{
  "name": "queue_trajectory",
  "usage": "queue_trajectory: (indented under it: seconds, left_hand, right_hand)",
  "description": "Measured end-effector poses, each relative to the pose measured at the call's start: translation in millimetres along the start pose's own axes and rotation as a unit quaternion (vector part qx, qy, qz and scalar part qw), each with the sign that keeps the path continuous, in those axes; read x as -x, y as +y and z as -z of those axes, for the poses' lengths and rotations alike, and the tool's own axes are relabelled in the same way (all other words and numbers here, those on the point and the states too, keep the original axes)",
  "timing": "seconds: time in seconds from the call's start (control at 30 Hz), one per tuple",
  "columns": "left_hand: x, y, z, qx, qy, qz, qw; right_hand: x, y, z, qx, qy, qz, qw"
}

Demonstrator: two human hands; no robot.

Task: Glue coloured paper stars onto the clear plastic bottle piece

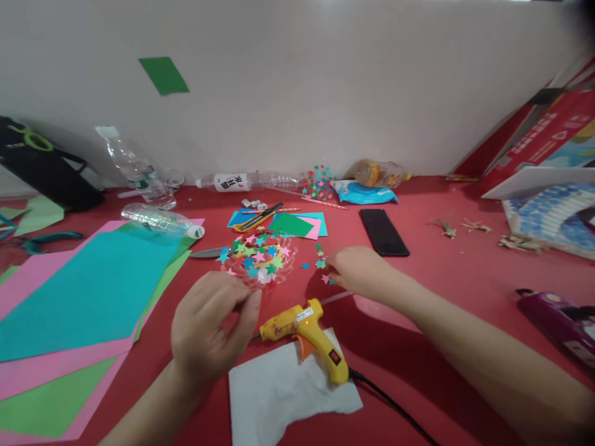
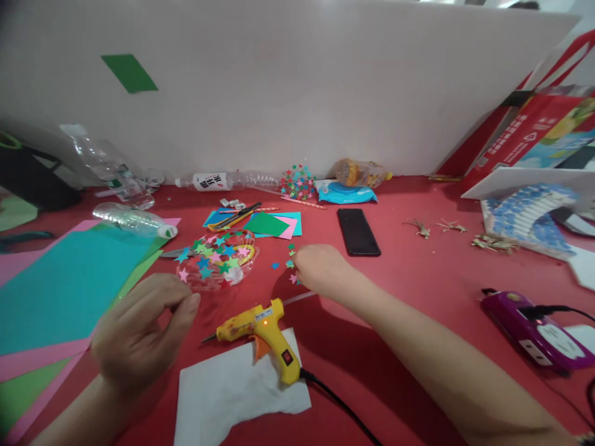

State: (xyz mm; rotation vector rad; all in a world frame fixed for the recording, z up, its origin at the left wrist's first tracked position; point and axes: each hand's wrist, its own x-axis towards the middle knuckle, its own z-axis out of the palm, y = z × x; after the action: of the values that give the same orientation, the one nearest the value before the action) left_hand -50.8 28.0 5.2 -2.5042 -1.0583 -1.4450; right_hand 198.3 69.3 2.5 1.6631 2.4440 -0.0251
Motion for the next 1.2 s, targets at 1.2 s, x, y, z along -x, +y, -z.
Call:
queue_trajectory:
  seconds: [1.2]
  left_hand:
    - [5,26,-16.8,0.224,-0.149,0.174,0.947]
  right_hand:
    - [40,-44,12,-0.31,0.317,0.263,0.857]
